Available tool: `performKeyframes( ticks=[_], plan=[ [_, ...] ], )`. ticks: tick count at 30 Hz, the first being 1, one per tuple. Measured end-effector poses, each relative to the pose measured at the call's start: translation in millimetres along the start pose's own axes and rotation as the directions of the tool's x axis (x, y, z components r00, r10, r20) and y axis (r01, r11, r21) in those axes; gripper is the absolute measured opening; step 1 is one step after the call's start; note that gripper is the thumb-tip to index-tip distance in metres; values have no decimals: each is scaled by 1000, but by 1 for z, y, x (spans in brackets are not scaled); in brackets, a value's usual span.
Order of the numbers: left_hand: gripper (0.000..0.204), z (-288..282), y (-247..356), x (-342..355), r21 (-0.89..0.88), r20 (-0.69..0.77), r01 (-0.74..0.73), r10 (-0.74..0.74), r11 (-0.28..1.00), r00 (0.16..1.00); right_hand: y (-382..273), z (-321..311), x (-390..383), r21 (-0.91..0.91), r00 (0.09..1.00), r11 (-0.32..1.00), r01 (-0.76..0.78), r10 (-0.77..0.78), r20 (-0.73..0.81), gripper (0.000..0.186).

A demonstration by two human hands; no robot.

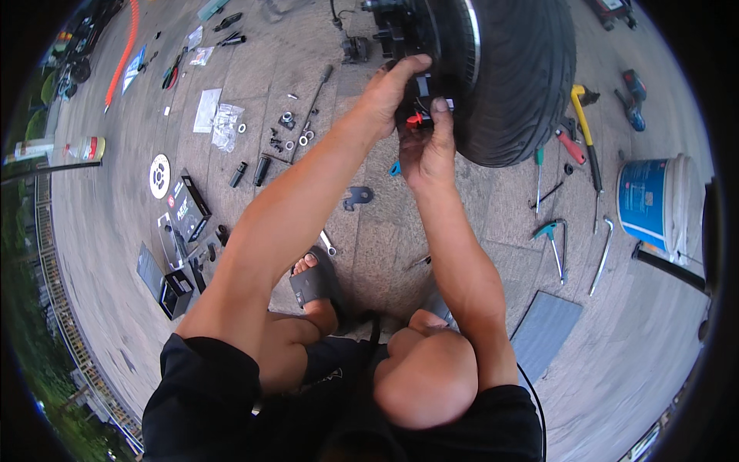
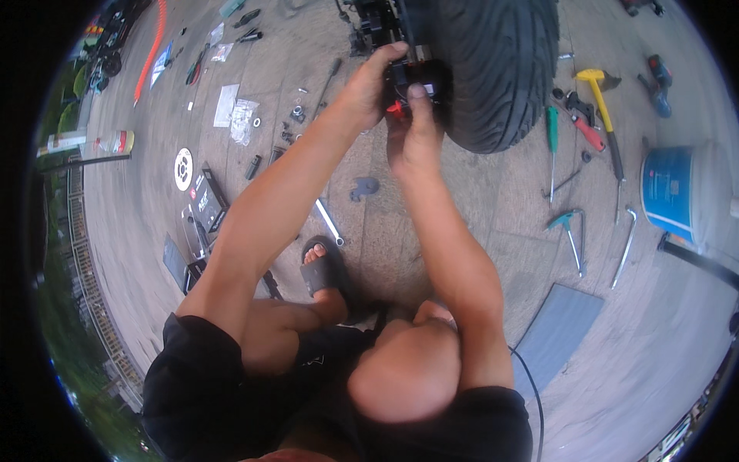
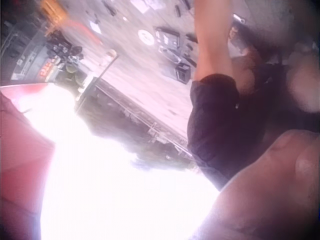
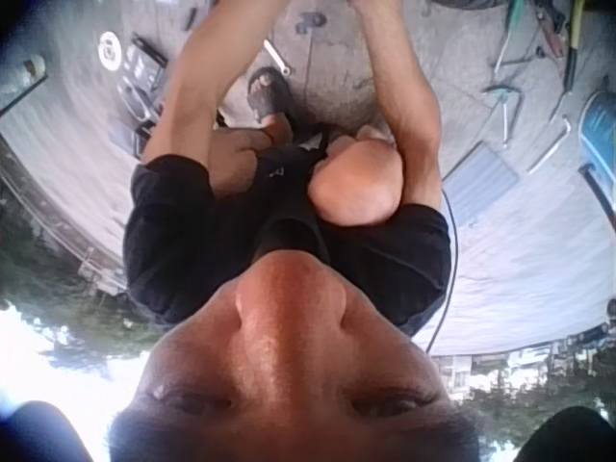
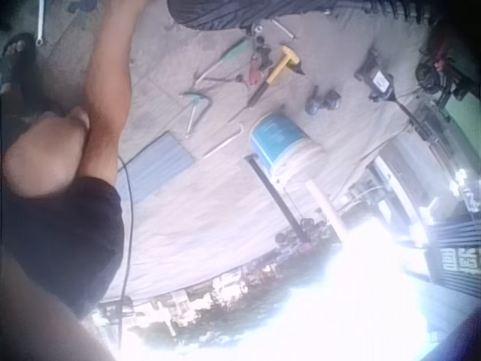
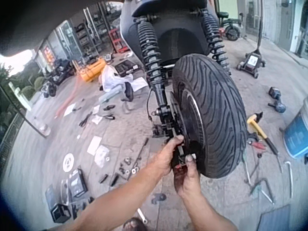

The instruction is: The person mounts a brake caliper onto the rear wheel of a motorcycle, aligning it with the brake disc and securing it with bolts. The person uses a torque wrench to tighten the bolts to the correct specification.

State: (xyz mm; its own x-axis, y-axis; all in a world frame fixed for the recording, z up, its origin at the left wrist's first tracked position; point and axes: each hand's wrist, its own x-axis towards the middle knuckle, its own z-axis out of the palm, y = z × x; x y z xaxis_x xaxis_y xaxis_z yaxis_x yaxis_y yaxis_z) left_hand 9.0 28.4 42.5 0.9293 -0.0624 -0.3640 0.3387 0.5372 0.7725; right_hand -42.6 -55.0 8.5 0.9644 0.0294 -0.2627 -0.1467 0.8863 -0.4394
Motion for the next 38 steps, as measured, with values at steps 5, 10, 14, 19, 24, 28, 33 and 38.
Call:
performKeyframes(
  ticks=[5,10,14,19,24,28,33,38],
  plan=[
    [41,2,3,-3,48,-1,-35,35,998,999,-2,0,-1,-21,1000,999,-25,25,0,48],
    [45,-3,1,0,51,29,-52,50,997,998,-1,-2,0,-35,999,999,-15,17,43,47],
    [48,-8,-1,4,161,-8,-58,60,985,998,1,-2,2,-26,1000,1000,-12,12,2,45],
    [49,-12,-5,10,107,12,-43,42,993,999,0,-4,1,-20,1000,1000,8,-8,26,46],
    [45,-15,-9,14,103,24,-30,27,994,999,-3,-1,-2,-5,1000,1000,3,-3,5,47],
    [42,-19,-11,16,76,29,-22,20,997,999,-4,-2,-2,-1,1000,1000,2,-2,17,44],
    [40,-19,-11,15,52,69,-46,42,998,997,-3,-4,-2,3,999,1000,15,-16,38,42],
    [40,-20,-10,16,63,68,-51,47,997,997,-2,-8,1,13,999,1000,10,-11,52,42]
  ],
)
